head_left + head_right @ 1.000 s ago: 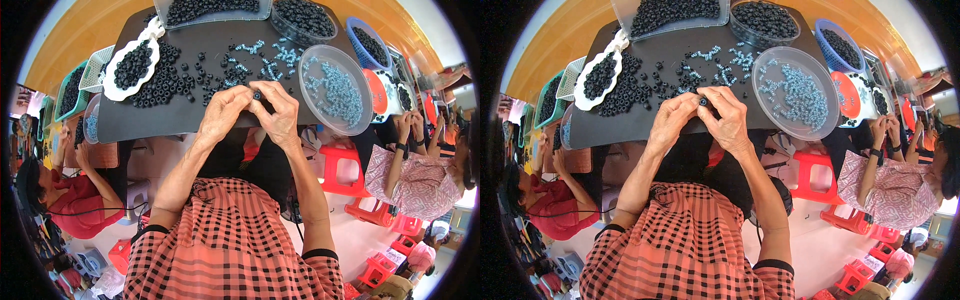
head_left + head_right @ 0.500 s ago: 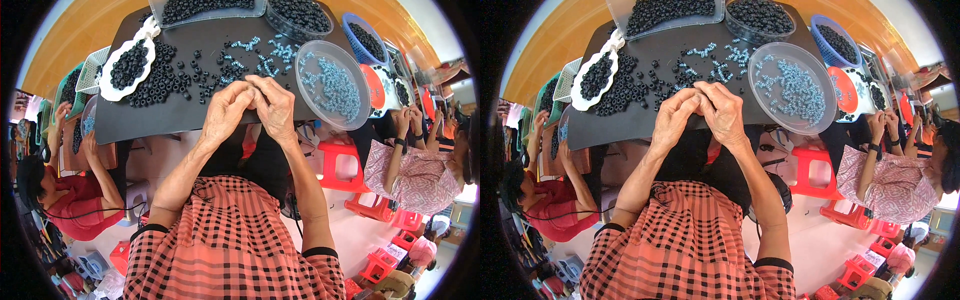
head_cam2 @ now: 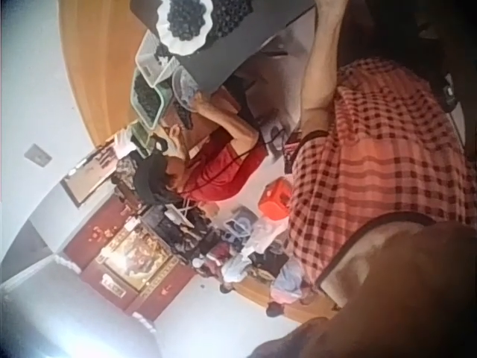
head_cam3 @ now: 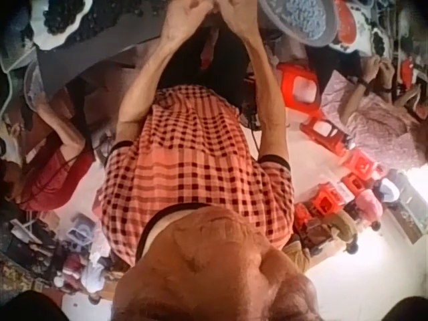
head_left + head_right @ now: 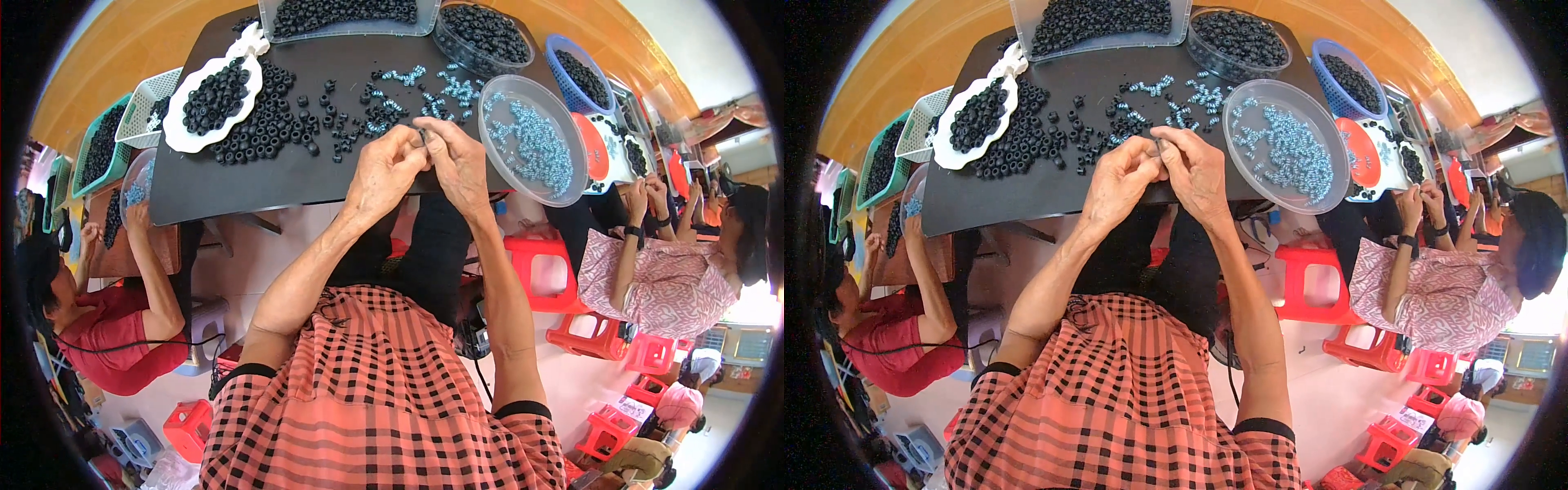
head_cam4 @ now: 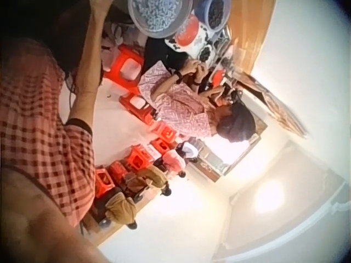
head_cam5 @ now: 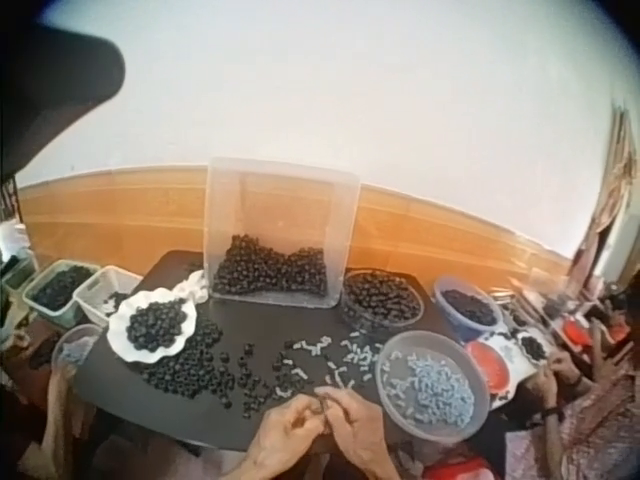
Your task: The person assembles small blue plastic inserts into black rubber or plastic rings by hand, taking the components from a plastic bin and a plastic tray and placing the completed assemblies onto a white plate.
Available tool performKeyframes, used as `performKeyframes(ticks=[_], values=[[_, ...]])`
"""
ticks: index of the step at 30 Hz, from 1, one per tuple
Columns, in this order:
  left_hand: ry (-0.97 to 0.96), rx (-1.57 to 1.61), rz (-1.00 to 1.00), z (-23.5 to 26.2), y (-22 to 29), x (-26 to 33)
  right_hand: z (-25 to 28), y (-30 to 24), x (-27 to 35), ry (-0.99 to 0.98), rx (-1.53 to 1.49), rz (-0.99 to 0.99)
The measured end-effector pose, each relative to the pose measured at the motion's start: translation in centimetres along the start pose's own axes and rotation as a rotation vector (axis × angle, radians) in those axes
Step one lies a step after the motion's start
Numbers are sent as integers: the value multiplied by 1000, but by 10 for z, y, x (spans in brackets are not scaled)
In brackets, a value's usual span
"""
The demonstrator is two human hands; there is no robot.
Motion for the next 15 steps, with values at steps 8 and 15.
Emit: performKeyframes(ticks=[8,15], values=[[35,106,-48,-1,-2,-9,3,-12,0,63,30,321],[91,106,-15,3,-4,-8,-4,8,3,15,-302,1]])
Point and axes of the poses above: each hand's wrist, its own x-axis away from the middle knuckle, its own z-axis out of the back of the hand, y = z × x, the point moved 7 cm from there along -x, towards the middle knuckle, and after that the axes turned 7 degrees about y, right-handed, at the moved point
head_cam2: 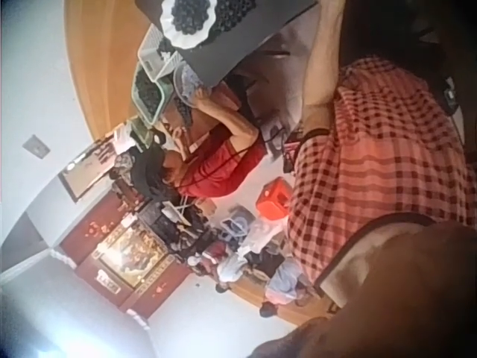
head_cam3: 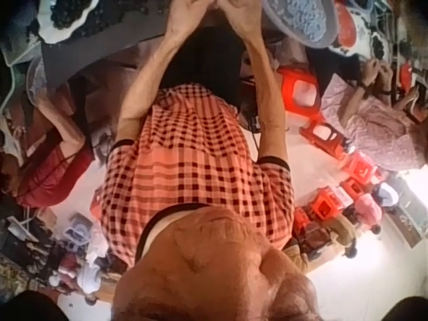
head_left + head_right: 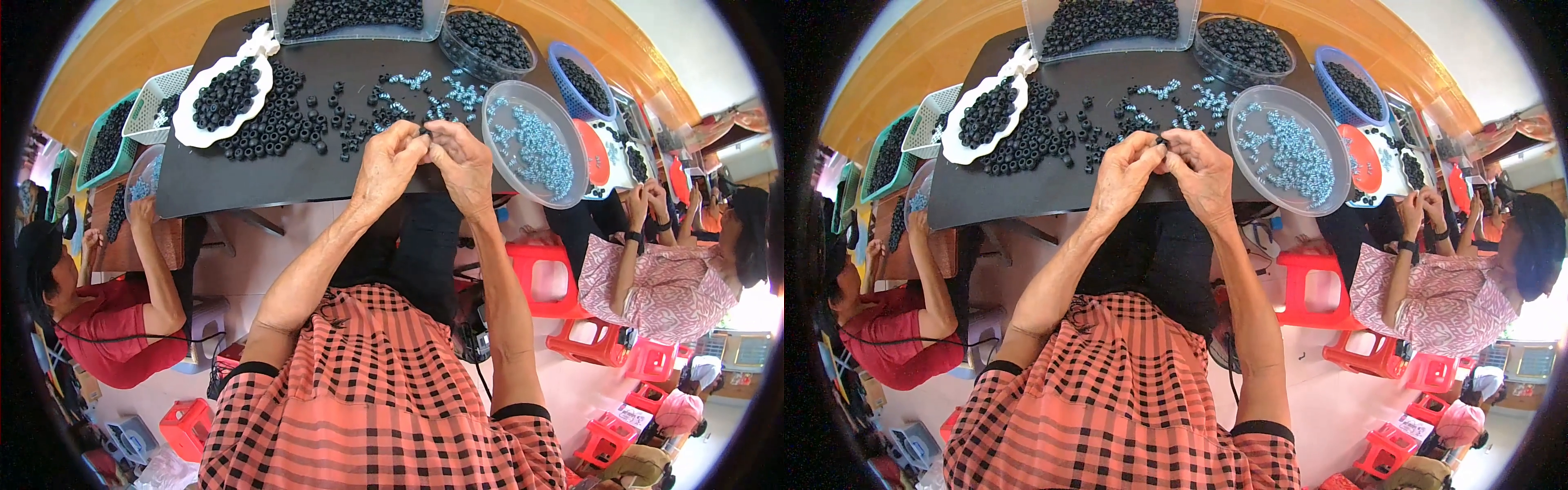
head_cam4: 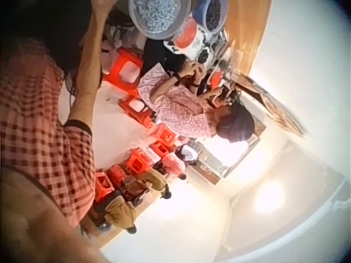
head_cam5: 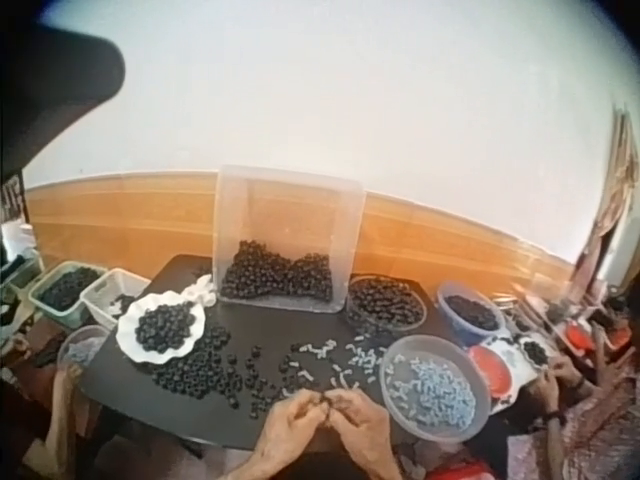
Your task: The person assembles small blue plastic inserts into black rubber or plastic rings by hand, taking the components from a plastic bin and a plastic tray and placing the completed assemblies onto a white plate.
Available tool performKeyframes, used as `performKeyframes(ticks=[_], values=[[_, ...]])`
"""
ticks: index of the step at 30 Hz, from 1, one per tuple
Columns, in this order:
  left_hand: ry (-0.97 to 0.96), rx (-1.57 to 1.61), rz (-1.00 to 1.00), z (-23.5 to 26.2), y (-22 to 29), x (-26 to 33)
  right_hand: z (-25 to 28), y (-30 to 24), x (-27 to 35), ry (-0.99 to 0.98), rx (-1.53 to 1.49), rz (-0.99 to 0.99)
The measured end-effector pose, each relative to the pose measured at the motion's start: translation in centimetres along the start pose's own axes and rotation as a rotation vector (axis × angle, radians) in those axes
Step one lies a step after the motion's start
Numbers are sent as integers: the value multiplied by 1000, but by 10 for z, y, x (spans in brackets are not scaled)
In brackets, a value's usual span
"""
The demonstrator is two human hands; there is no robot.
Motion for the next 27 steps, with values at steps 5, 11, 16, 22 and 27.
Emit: performKeyframes(ticks=[5,11,16,22,27], values=[[25,88,-20,1,0,0,-1,2,1,-6,-50,12],[35,10,-10,6,-1,1,1,2,-1,11,33,48],[-20,-50,42,5,12,6,-3,-19,1,-5,261,158],[-36,-126,48,7,17,6,-2,-30,5,58,295,221],[-49,-230,6,4,19,8,2,-29,6,87,284,246]])
Point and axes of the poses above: each hand's wrist, its own x-axis away from the middle knuckle, its own z-axis out of the back of the hand, y = z × x, the point moved 7 cm from there along -x, towards the middle knuckle, and after that the axes turned 7 degrees about y, right-handed, at the moved point
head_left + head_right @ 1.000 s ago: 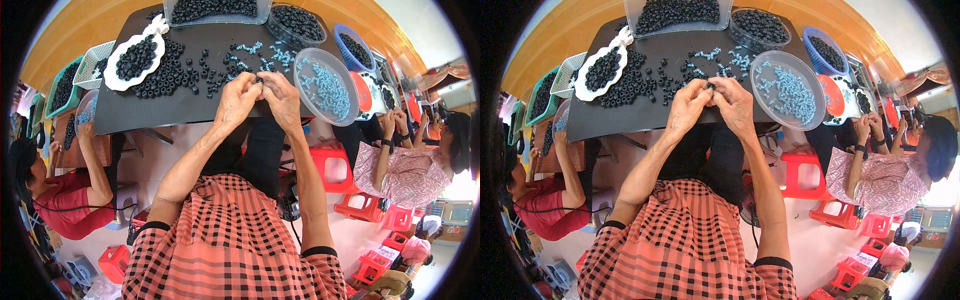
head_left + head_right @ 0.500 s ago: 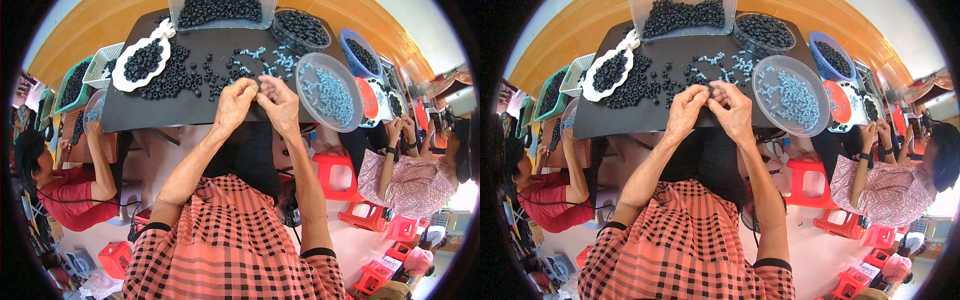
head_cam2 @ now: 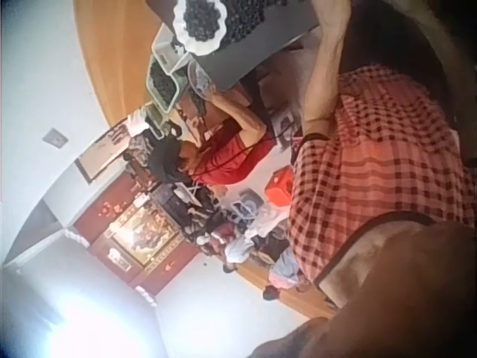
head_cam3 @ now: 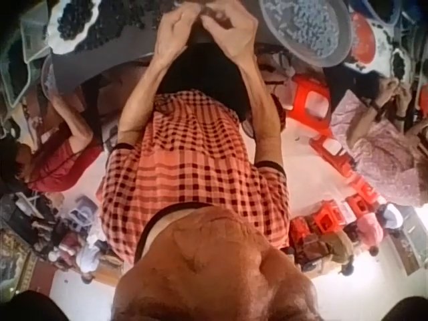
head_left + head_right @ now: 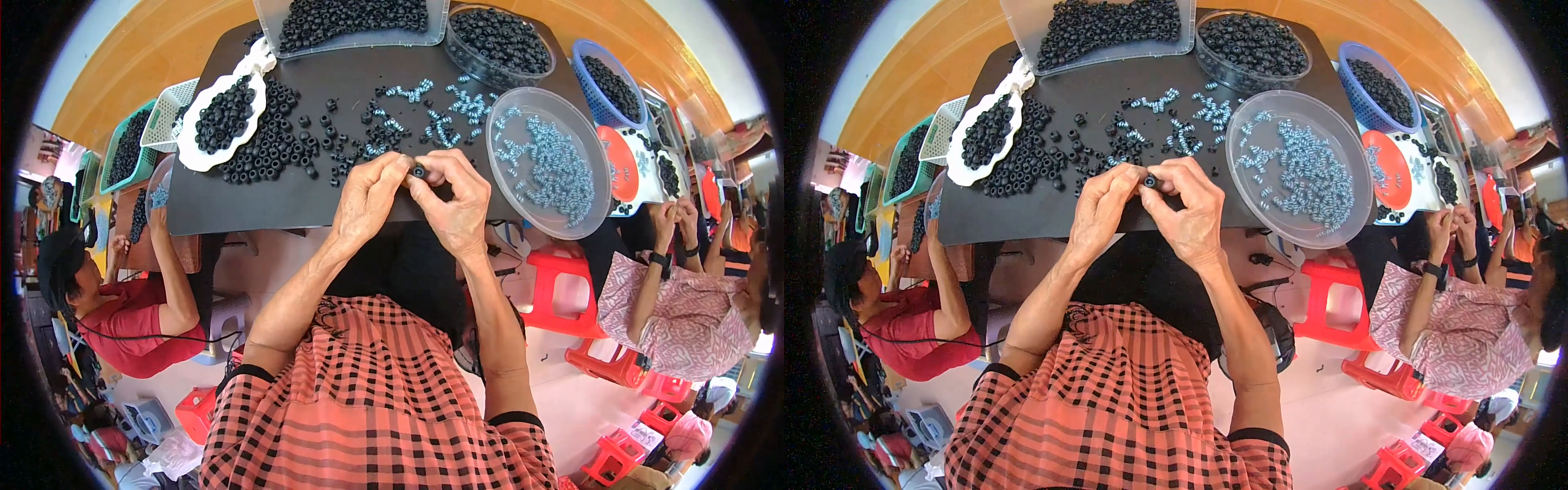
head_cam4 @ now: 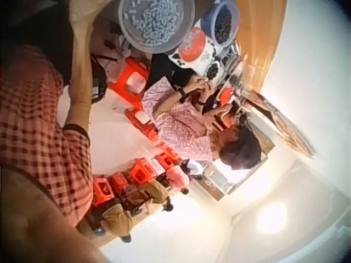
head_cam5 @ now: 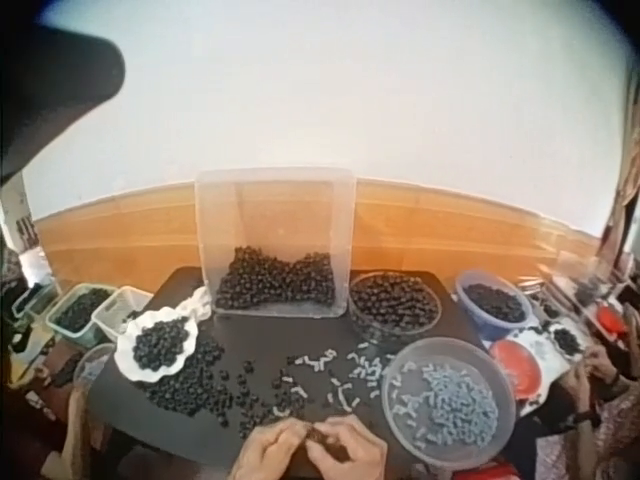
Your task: The person assembles small blue plastic inserts into black rubber or plastic rings by hand, taking the components from a plastic bin and a plastic tray and placing the completed assemblies onto a white plate.
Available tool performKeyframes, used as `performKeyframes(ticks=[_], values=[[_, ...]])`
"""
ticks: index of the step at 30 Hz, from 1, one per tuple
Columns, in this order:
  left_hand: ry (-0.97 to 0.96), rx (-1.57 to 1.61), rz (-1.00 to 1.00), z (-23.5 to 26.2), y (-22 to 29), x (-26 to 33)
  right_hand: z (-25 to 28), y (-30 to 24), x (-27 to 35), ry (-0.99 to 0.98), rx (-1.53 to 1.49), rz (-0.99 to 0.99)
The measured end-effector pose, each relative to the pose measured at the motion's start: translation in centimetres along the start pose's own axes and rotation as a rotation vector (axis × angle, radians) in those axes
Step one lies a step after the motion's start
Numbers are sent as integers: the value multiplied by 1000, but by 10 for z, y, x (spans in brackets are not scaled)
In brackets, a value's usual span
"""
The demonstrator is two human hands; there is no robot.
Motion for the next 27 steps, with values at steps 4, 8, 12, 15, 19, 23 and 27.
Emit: performKeyframes(ticks=[4,8,12,15,19,23,27], values=[[30,-65,-14,0,2,2,-1,2,-1,-1,-17,0],[24,-155,65,2,7,6,-1,4,-1,7,-70,-17],[47,-208,24,3,5,8,-1,5,-1,1,-99,-6],[42,-232,28,3,2,8,2,4,1,3,-110,21],[38,-148,-20,0,10,7,3,-3,-1,-81,-200,3],[19,-109,20,4,1,9,5,-26,-19,-167,-151,20],[-30,52,-98,4,-3,10,27,-18,-90,-23,228,191]])
Point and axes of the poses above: each hand's wrist, its own x-axis away from the middle knuckle, its own z-axis out of the back of the hand, y = z × x, the point moved 7 cm from there along -x, towards the middle knuckle, and after that the axes turned 7 degrees about y, right-handed, at the moved point
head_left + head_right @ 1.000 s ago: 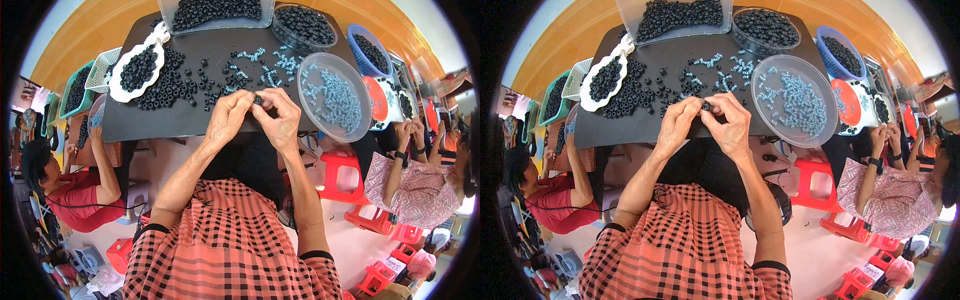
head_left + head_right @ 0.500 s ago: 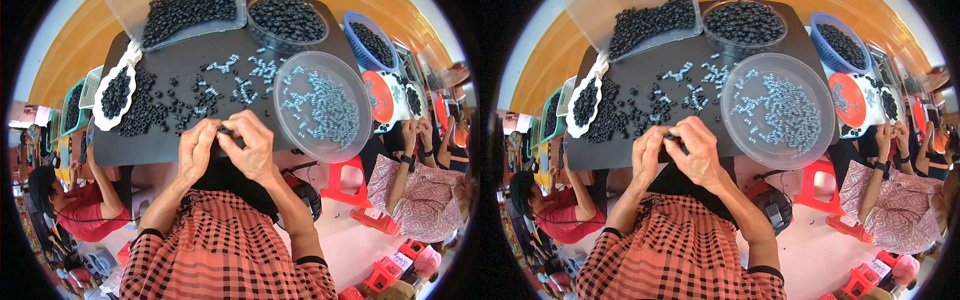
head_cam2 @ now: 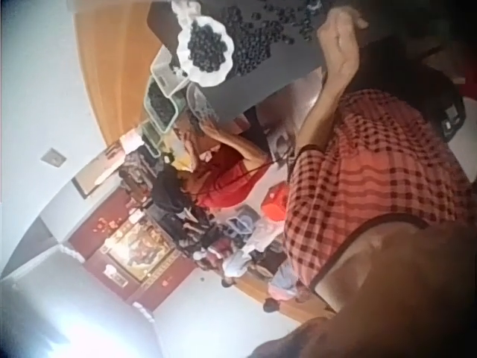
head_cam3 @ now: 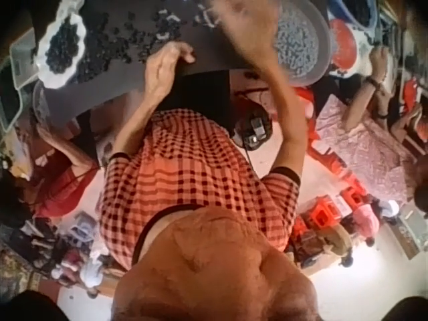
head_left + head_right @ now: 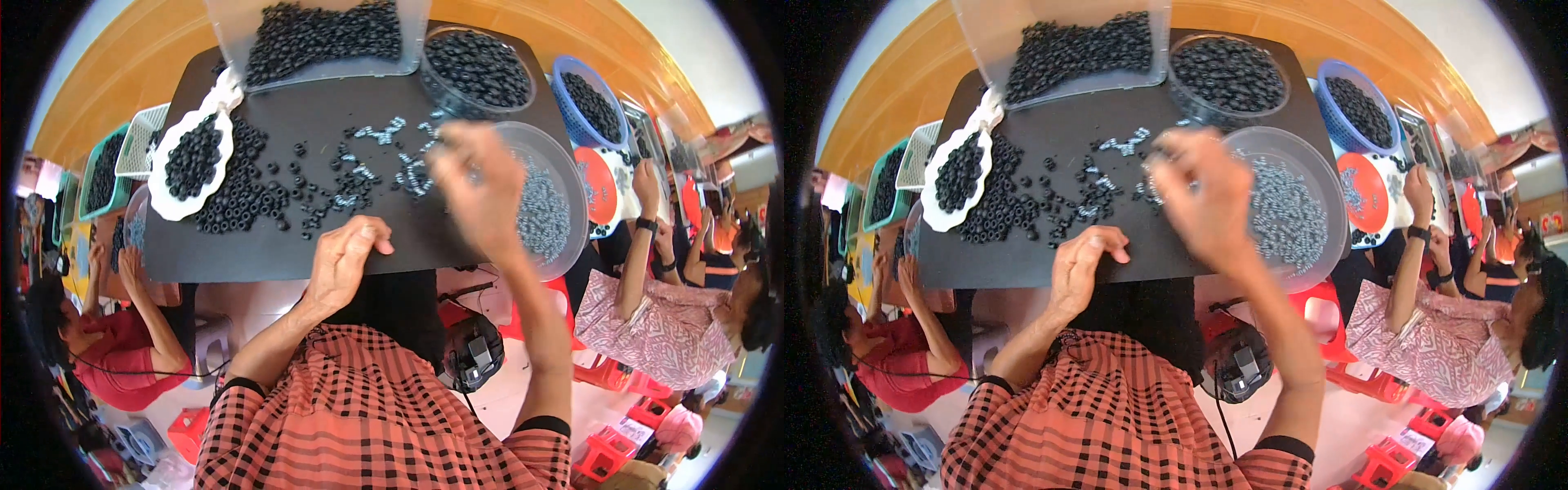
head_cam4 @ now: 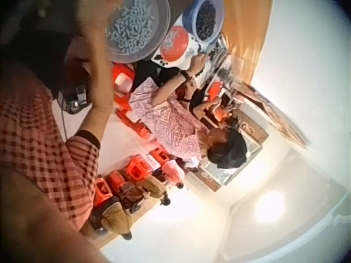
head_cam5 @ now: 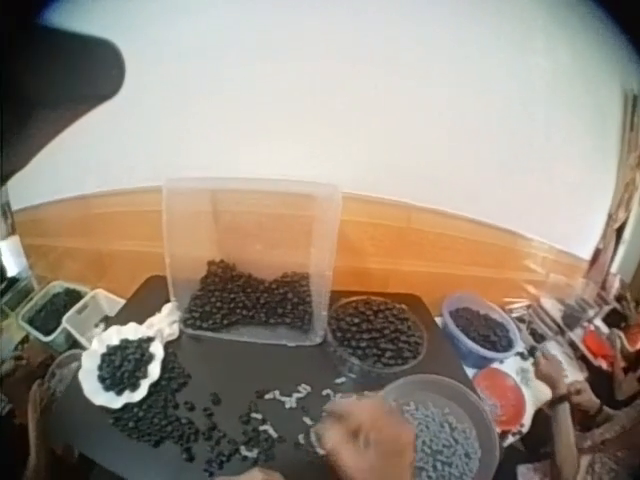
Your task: The person assembles small blue plastic inserts into black rubber or plastic rings by hand, taking the components from a plastic bin and a plastic tray and placing the completed assemblies onto a white plate.
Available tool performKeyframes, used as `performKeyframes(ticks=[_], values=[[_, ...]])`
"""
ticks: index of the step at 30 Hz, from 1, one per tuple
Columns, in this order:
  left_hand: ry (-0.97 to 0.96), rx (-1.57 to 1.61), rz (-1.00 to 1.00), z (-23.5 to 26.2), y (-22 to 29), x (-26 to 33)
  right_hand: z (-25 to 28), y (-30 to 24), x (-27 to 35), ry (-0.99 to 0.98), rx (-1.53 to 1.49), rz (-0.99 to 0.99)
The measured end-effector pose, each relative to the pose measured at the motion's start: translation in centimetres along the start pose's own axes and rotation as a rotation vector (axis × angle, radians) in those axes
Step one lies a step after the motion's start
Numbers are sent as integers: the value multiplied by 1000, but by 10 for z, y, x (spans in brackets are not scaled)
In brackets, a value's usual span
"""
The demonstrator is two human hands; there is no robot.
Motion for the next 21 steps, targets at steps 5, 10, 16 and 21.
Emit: performKeyframes(ticks=[5,10,16,21], values=[[-62,28,78,-4,2,-6,33,113,-83,155,274,-166],[-123,96,68,-4,-1,-5,10,104,-87,76,517,37],[-143,129,20,-3,-1,-5,-94,35,-51,-338,120,65],[-132,186,23,-4,-1,-7,-142,10,-33,-575,57,85]])
Point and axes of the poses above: each hand's wrist, its own x-axis away from the middle knuckle, its own z-axis out of the back of the hand, y = z × x, the point moved 7 cm from there along -x, towards the middle knuckle, and after that the axes turned 7 degrees about y, right-handed, at the moved point
